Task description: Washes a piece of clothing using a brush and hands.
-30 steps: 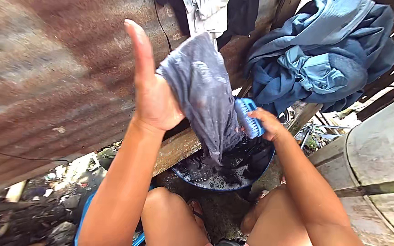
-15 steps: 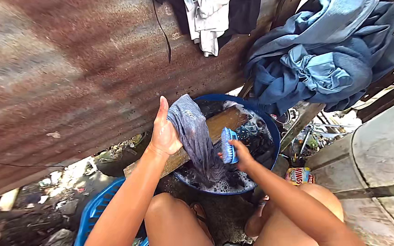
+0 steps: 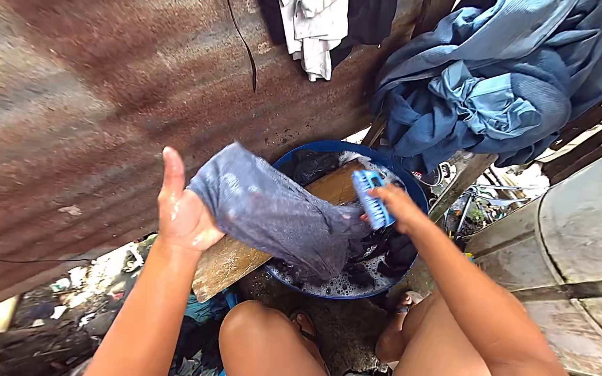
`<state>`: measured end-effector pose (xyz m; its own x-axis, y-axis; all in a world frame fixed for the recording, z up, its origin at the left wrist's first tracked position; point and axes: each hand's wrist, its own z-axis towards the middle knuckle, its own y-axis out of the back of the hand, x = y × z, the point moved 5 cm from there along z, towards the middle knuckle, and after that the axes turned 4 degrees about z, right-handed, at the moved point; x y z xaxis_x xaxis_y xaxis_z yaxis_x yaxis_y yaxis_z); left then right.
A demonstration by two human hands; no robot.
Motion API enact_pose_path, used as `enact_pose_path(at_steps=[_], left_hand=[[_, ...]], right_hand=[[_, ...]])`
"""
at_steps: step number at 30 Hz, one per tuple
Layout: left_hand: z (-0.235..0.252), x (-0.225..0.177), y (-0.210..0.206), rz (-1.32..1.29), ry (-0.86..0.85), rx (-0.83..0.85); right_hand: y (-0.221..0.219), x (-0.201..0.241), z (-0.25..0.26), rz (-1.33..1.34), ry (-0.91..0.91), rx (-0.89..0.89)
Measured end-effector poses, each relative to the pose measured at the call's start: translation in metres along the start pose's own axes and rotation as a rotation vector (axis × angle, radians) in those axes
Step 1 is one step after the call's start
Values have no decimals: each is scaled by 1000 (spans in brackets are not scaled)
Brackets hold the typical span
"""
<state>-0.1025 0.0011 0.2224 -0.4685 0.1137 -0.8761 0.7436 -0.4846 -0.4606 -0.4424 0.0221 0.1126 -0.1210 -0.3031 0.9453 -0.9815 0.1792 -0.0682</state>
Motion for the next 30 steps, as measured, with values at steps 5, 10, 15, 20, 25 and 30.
enact_pose_path(at_steps=[5, 10, 15, 20, 25, 30], left_hand=[[-33, 63, 66, 54, 97, -238], [-70, 162, 135, 104, 433, -761], [-89, 185, 160, -7, 440, -1087], [-90, 190, 173, -11, 472, -1182], [-86, 190, 172, 43, 450, -1219], [-84, 188, 175, 158, 435, -1284]], right_hand=[[30, 61, 38, -32, 264, -186], [-106, 3, 76, -445, 230, -160], [-295, -105, 6, -826, 361, 560], [-136, -87, 110, -1060, 170, 73], [-100, -80, 137, -1025, 50, -293], [-298, -127, 17, -974, 322, 433]])
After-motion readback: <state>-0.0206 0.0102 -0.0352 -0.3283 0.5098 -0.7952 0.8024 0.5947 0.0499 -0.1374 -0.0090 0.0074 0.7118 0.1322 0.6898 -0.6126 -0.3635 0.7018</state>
